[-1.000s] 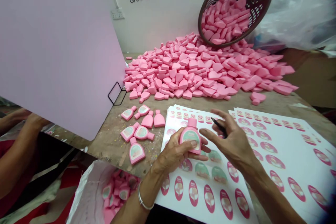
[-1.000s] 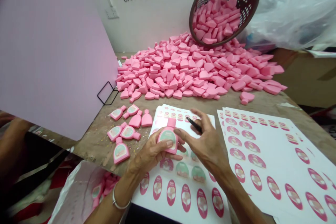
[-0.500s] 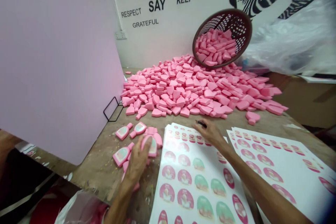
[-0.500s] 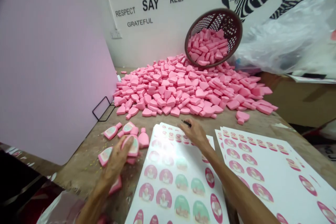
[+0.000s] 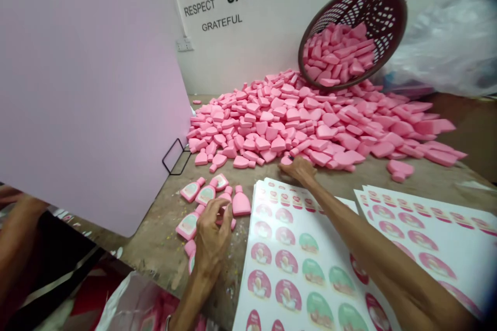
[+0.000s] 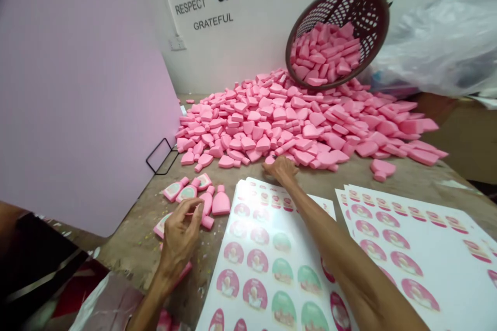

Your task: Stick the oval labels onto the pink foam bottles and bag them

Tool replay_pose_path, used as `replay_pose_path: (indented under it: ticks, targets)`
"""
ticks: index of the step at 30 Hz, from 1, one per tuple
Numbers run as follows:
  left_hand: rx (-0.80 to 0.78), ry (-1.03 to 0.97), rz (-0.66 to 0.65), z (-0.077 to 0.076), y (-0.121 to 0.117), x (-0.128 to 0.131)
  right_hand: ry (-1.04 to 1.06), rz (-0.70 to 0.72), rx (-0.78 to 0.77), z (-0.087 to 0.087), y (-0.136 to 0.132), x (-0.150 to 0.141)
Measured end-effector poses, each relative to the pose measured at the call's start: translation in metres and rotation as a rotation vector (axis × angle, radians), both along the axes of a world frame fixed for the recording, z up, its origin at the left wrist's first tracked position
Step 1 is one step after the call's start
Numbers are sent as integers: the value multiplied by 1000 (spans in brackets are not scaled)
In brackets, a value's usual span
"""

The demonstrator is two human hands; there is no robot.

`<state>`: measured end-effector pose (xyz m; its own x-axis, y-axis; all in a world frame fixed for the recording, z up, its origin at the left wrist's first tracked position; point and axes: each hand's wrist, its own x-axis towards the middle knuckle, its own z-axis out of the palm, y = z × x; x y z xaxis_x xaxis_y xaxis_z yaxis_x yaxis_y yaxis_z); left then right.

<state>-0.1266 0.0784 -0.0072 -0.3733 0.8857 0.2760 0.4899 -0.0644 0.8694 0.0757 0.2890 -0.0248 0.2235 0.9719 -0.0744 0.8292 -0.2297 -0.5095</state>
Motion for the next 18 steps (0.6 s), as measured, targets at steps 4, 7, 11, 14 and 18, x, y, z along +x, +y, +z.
replay_pose_path:
  ticks: [4, 7, 11, 14, 18]
  targets:
    - [-225, -465, -247, 3, 2, 39, 109, 233, 27, 24, -84, 24]
    - [-340, -622, -352, 1, -5, 76, 360, 429, 56, 28, -162, 29]
    - [-374, -694, -391, -7, -22, 103, 538, 421, 44, 10, -215, 49]
    - [-363, -763, -427, -13, -28, 106, 388, 217, 175, -11, -214, 75]
    - [-358, -651, -406, -17, -26, 109, 81, 224, 305, -26, -206, 87]
